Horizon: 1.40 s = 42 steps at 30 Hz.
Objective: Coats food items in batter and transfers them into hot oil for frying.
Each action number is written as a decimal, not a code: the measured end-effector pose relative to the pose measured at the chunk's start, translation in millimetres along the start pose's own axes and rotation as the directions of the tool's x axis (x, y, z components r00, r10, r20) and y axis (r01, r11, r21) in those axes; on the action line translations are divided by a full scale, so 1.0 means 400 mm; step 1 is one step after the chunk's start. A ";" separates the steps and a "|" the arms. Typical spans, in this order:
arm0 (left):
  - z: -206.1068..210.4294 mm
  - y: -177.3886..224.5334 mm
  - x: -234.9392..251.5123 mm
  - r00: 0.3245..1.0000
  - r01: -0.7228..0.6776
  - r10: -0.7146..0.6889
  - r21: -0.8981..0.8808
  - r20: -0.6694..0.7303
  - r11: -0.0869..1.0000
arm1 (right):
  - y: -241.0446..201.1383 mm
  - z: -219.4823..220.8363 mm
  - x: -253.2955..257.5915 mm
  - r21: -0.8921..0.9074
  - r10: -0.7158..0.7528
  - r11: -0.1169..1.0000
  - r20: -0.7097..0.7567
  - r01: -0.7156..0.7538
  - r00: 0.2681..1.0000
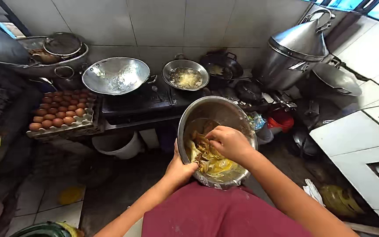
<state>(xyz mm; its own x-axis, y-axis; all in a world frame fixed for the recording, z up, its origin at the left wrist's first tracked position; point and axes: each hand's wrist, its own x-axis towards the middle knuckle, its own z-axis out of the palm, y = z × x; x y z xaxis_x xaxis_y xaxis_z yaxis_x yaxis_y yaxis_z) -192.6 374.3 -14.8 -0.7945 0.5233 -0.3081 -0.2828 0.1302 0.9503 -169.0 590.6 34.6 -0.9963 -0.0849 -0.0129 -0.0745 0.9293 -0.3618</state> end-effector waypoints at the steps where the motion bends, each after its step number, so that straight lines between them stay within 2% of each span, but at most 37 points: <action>1: -0.007 0.000 0.006 1.000 -0.005 0.005 0.010 0.006 1.000 | -0.016 0.023 0.018 -0.001 -0.046 0.999 -0.006 0.046 0.999; 3: -0.022 0.001 0.019 1.000 -0.008 0.008 0.026 0.008 1.000 | -0.062 0.060 0.053 -0.017 -0.081 0.996 0.054 0.082 0.995; 6: -0.041 0.002 0.038 1.000 0.009 -0.010 0.027 0.002 1.000 | -0.131 0.091 0.102 -0.055 0.013 0.998 0.269 0.002 0.963; 8: -0.057 -0.003 0.055 1.000 0.007 -0.007 -0.022 -0.009 1.000 | -0.141 0.107 0.130 -0.039 0.045 0.999 0.359 -0.034 0.932; 12: -0.100 -0.002 0.086 0.999 -0.017 0.010 -0.155 -0.042 0.988 | -0.108 0.107 0.166 0.038 0.029 0.998 0.413 -0.049 0.910; 17: -0.169 0.019 0.121 0.996 0.016 -0.032 -0.183 -0.084 0.983 | -0.045 0.059 0.186 0.163 0.165 0.960 0.332 -0.229 0.929; 21: -0.194 0.024 0.161 0.996 0.024 -0.039 -0.192 -0.080 0.981 | -0.013 0.018 0.189 0.108 0.208 0.963 0.281 -0.247 0.937; 24: -0.196 0.035 0.200 0.997 0.016 -0.031 -0.196 -0.073 0.980 | 0.012 -0.032 0.196 0.189 0.192 0.960 0.085 -0.205 0.978; 27: -0.188 0.043 0.246 0.996 0.013 -0.030 -0.211 -0.079 0.977 | 0.055 -0.052 0.216 0.257 0.171 0.956 -0.098 -0.141 0.980; 29: -0.179 0.054 0.276 0.995 0.021 -0.044 -0.228 -0.094 0.973 | 0.084 -0.046 0.240 0.225 0.149 0.965 -0.045 -0.135 0.988; 32: -0.159 0.074 0.316 0.988 0.033 -0.067 -0.235 -0.141 0.972 | 0.132 -0.024 0.283 0.154 0.117 0.978 0.166 -0.142 0.979; 34: -0.147 0.083 0.342 0.983 0.015 -0.058 -0.239 -0.175 0.971 | 0.165 -0.025 0.314 0.139 0.098 0.981 0.225 -0.132 0.969; 38: -0.121 0.099 0.386 0.969 -0.027 -0.040 -0.265 -0.244 0.964 | 0.241 -0.092 0.376 0.301 0.057 0.949 0.128 -0.094 0.990; 42: -0.101 0.119 0.410 0.943 -0.053 -0.049 -0.294 -0.330 0.954 | 0.332 -0.182 0.442 0.532 0.083 0.844 0.012 -0.077 0.996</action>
<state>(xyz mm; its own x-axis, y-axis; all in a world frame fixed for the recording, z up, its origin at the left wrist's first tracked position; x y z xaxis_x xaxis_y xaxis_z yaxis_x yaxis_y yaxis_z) -357.9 432.2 -22.0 -0.9125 0.2092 -0.3516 -0.3854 -0.1509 0.9103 -358.2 725.1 52.1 -0.9985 -0.0115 -0.0538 0.0362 0.5993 -0.7997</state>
